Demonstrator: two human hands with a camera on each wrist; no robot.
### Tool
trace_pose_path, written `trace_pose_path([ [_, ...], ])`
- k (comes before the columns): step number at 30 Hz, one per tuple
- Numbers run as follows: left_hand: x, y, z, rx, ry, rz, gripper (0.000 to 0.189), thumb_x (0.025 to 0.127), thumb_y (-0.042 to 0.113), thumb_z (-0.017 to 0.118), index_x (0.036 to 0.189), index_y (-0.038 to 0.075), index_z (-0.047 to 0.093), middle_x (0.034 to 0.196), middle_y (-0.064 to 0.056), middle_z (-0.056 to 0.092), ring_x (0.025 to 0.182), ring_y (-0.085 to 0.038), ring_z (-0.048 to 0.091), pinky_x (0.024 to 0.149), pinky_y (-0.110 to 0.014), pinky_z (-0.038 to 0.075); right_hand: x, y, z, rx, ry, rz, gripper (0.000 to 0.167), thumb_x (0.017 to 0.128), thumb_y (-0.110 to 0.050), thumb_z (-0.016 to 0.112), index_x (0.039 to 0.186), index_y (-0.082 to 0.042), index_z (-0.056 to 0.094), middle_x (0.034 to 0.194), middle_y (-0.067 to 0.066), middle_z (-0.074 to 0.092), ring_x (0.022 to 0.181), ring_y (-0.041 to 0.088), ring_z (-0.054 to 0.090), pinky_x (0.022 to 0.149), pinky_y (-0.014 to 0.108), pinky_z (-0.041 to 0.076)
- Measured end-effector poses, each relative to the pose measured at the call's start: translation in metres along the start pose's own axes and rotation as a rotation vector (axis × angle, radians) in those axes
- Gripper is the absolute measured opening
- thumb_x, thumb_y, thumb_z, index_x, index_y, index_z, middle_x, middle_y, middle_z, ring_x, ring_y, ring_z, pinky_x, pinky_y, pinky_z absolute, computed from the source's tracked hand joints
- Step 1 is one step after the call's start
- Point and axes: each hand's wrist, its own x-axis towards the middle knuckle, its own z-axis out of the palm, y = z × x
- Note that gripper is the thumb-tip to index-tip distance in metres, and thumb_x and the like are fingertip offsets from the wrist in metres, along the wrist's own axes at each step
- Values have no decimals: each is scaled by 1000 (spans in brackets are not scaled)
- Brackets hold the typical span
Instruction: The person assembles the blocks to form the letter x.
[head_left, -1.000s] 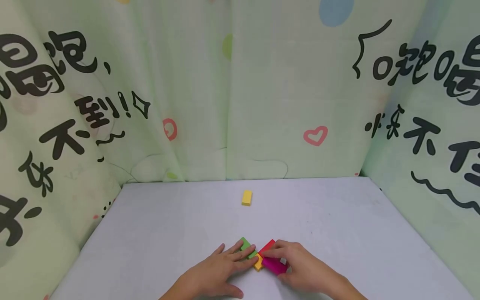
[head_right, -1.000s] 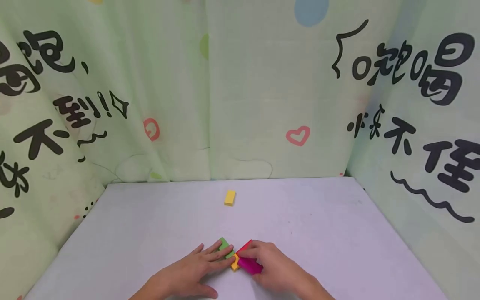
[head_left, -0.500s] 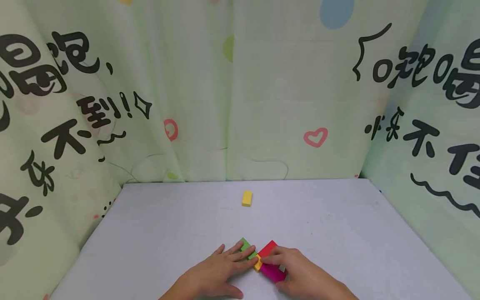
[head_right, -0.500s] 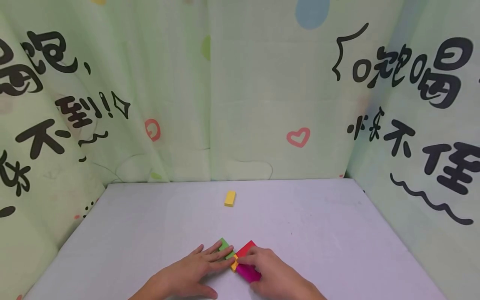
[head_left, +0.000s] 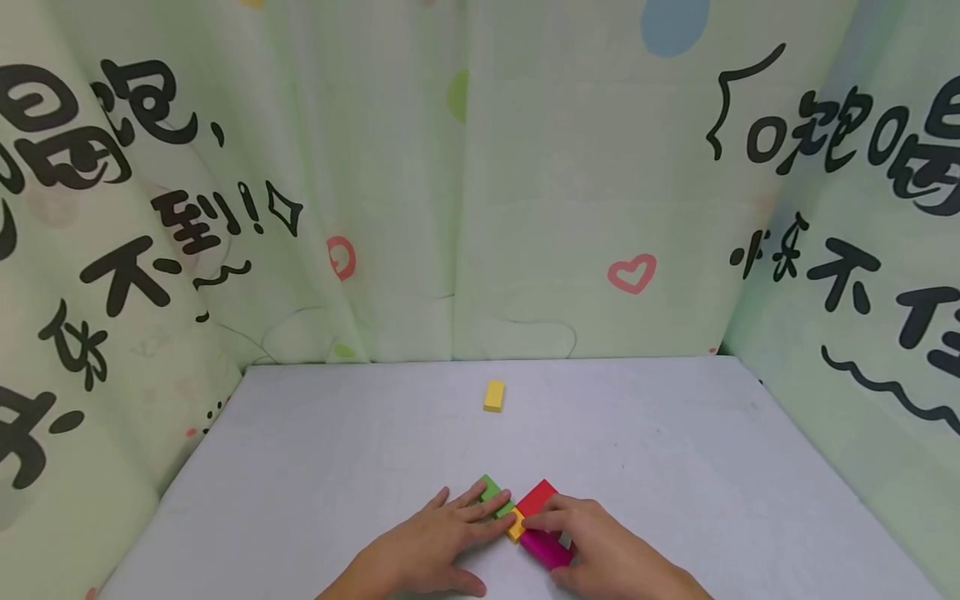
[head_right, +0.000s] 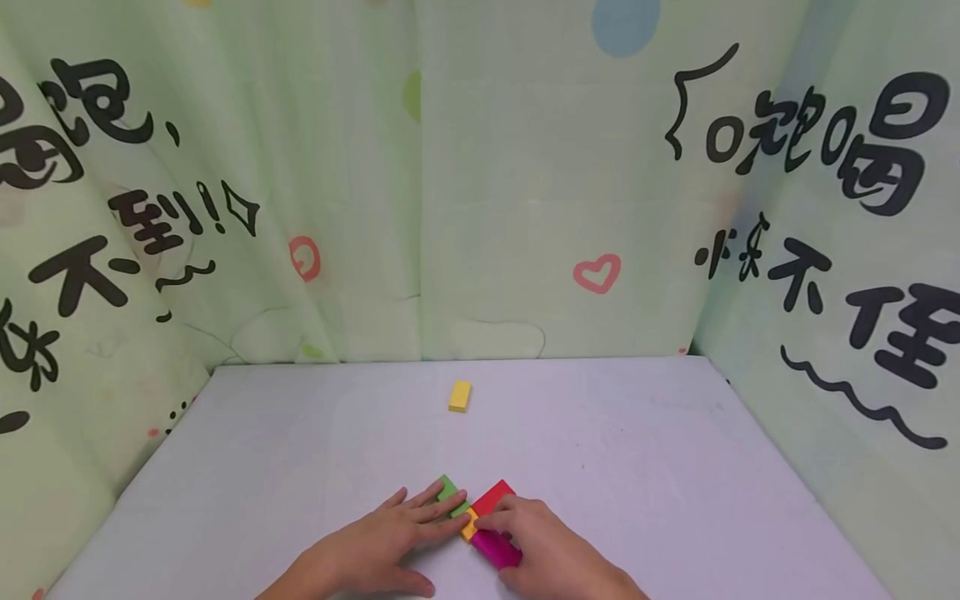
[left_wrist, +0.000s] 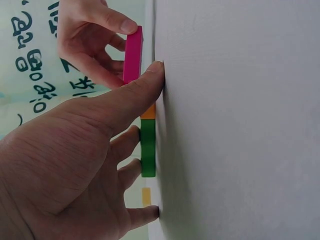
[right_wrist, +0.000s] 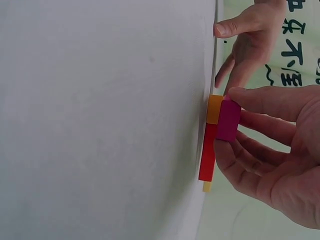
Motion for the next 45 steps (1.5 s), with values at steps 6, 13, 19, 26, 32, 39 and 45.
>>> trace_pose_path([
  [6,0,0,-2,-3,-6,1,83,91,51,75,162,34,37,173,11,23,161,-29,22,112,-71,38,0,-1,1,-4,-9,25,47,79,-10,84,124,-21,76,116,-14,63,91,3,54,72,22,51],
  [13,-1,0,-1,14,10,8,83,91,50,75,162,33,37,173,11,24,161,-29,23,112,-70,39,1,-1,5,3,-30,60,45,78,-12,85,121,-22,76,108,-17,60,90,4,52,71,22,50],
  [19,0,0,-2,3,-4,5,83,91,51,75,162,33,37,173,11,23,161,-28,22,112,-70,39,2,0,8,11,-46,104,47,76,-12,86,120,-22,75,106,-15,60,95,10,54,72,22,51],
  [26,1,0,-3,-8,-16,3,83,91,51,76,162,33,37,173,10,23,161,-28,22,112,-71,39,5,-1,10,46,-61,142,48,76,-13,88,119,-25,71,111,-13,62,101,16,55,72,23,54],
  [32,1,0,-2,-25,-25,-5,84,90,51,76,162,34,37,173,12,23,161,-28,22,112,-72,38,5,1,8,89,-78,139,47,77,-19,90,120,-26,71,108,-16,61,92,7,56,73,23,53],
  [39,1,-1,-1,-32,-20,-4,83,90,51,76,162,35,37,173,12,23,162,-27,21,112,-72,37,-2,7,-1,121,-106,-6,44,84,-13,85,123,-30,72,121,-15,63,97,0,59,81,23,56],
  [45,1,-2,1,-7,-10,-5,84,90,52,76,162,34,37,173,12,23,161,-27,22,112,-70,38,-2,11,-3,39,-119,-132,49,85,1,78,128,-23,72,130,-10,62,105,-3,59,85,22,57],
])
